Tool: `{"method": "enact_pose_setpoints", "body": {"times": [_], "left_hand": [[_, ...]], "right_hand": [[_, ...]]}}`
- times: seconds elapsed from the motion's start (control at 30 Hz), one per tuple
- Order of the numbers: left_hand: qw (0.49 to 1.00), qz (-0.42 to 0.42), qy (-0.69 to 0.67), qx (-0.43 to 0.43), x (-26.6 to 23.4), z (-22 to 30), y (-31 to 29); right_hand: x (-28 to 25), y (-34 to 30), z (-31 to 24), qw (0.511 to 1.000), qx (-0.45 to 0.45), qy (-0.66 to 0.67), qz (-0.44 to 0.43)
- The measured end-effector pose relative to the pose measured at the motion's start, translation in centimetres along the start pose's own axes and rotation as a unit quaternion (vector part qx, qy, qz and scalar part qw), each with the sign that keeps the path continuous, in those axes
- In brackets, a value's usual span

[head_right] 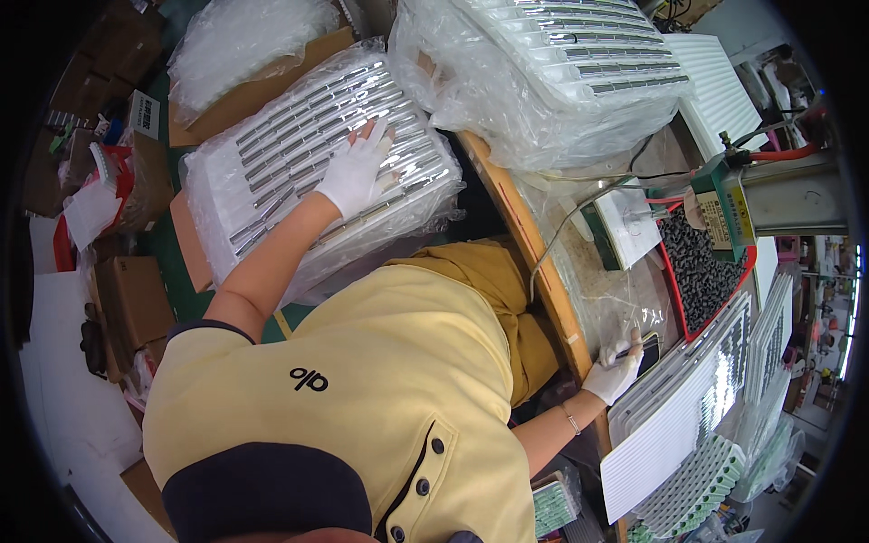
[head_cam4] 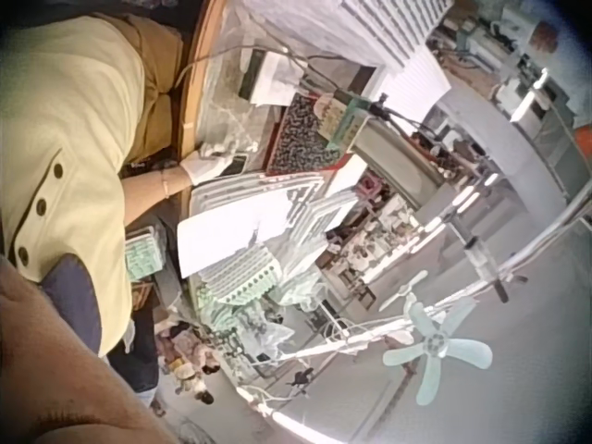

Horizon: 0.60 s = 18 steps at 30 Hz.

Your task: Assemble small black components into metal housings using a bench fixture and organize the finished parts into plastic trays.

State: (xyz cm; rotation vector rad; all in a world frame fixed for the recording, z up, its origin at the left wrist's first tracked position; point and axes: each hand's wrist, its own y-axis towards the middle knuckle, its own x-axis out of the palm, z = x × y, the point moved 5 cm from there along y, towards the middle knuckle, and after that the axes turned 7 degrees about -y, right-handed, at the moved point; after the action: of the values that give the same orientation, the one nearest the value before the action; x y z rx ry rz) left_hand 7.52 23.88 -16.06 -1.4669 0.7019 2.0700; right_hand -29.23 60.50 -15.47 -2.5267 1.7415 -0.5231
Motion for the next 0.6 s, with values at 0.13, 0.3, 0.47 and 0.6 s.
{"method": "enact_pose_setpoints", "body": {"times": [0.13, 0.3, 0.47, 0.6], "left_hand": [[1.0, 0.009, 0.029, 0.001, 0.3, -0.3, -0.5], [1.0, 0.013, -0.005, -0.001, 0.2, -0.1, -1.0], [0.999, 0.044, -0.023, 0.013, -2.6, -0.9, -3.2], [0.986, 0.066, 0.088, -0.128, -5.0, -5.0, -9.3]], "right_hand": [[-0.1, 0.1, 0.0, 1.0, 0.011, -0.028, 0.004], [-1.1, 0.9, 0.2, 0.999, -0.015, -0.024, -0.018], [-1.0, 0.5, -0.1, 0.997, -0.048, -0.042, -0.039], [-0.6, 0.4, 0.0, 0.999, -0.016, -0.031, -0.013]]}}
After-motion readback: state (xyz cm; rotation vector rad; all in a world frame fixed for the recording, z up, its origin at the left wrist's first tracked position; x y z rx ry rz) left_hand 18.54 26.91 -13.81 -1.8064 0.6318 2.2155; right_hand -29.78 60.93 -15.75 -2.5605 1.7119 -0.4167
